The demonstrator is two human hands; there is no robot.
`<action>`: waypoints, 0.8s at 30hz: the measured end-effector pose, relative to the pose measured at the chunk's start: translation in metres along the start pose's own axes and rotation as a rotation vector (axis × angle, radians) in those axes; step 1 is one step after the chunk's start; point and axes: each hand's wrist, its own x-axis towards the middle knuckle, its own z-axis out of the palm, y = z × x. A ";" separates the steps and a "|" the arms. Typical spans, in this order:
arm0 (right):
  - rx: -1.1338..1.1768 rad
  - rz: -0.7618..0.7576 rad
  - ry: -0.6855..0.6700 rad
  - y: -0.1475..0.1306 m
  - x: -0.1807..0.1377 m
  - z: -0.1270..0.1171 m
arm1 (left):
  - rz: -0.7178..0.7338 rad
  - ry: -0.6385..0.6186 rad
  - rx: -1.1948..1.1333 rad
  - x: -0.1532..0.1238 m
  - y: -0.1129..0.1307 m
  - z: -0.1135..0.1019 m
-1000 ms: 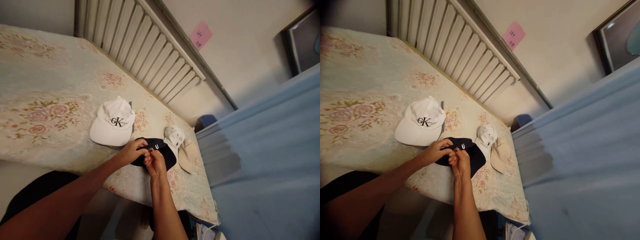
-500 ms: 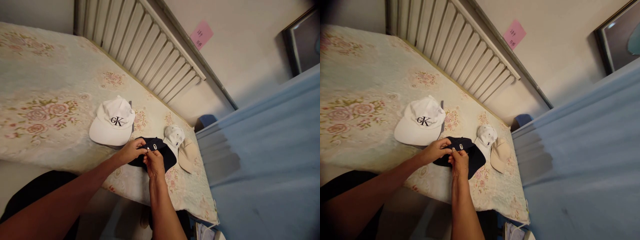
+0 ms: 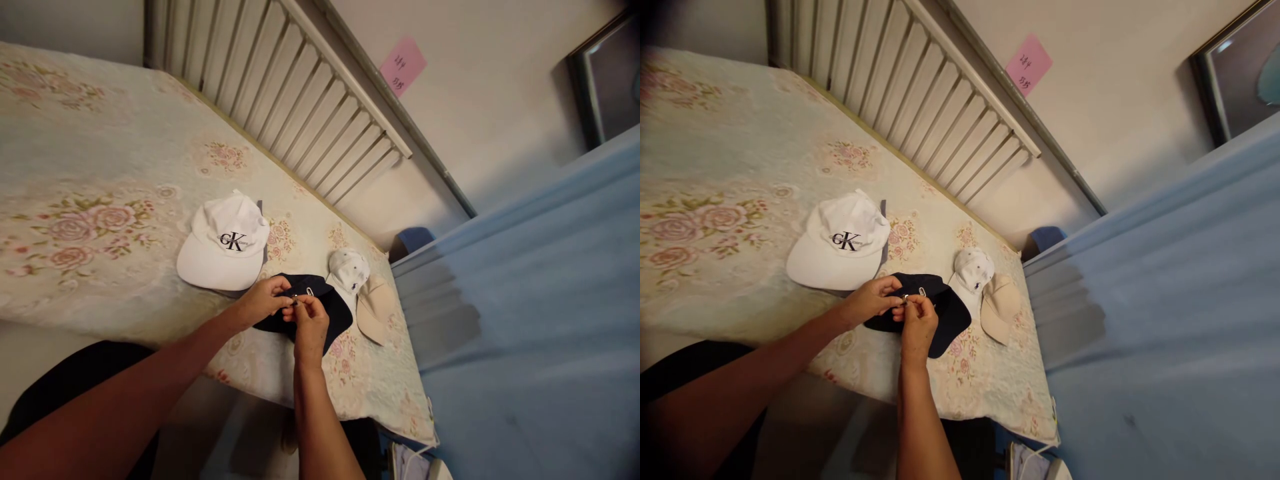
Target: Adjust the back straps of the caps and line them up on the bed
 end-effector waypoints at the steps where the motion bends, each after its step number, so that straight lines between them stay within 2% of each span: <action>1: 0.005 0.010 -0.018 0.000 0.000 -0.001 | -0.003 0.001 0.006 0.000 0.000 0.000; 6: 0.030 0.009 -0.100 -0.002 -0.004 -0.003 | -0.017 0.011 -0.013 -0.002 0.006 0.000; 10: 0.019 0.016 -0.034 -0.001 -0.001 -0.001 | 0.007 0.015 -0.020 -0.004 0.010 0.001; 14: 0.178 0.088 -0.014 0.000 0.007 -0.002 | 0.054 0.015 -0.013 -0.004 0.009 -0.002; 18: 0.329 0.155 -0.002 -0.005 0.014 -0.006 | 0.030 0.018 -0.006 -0.004 0.006 -0.003; 24: 0.377 0.196 0.029 -0.013 0.019 -0.010 | -0.058 -0.066 -0.133 -0.005 0.002 -0.001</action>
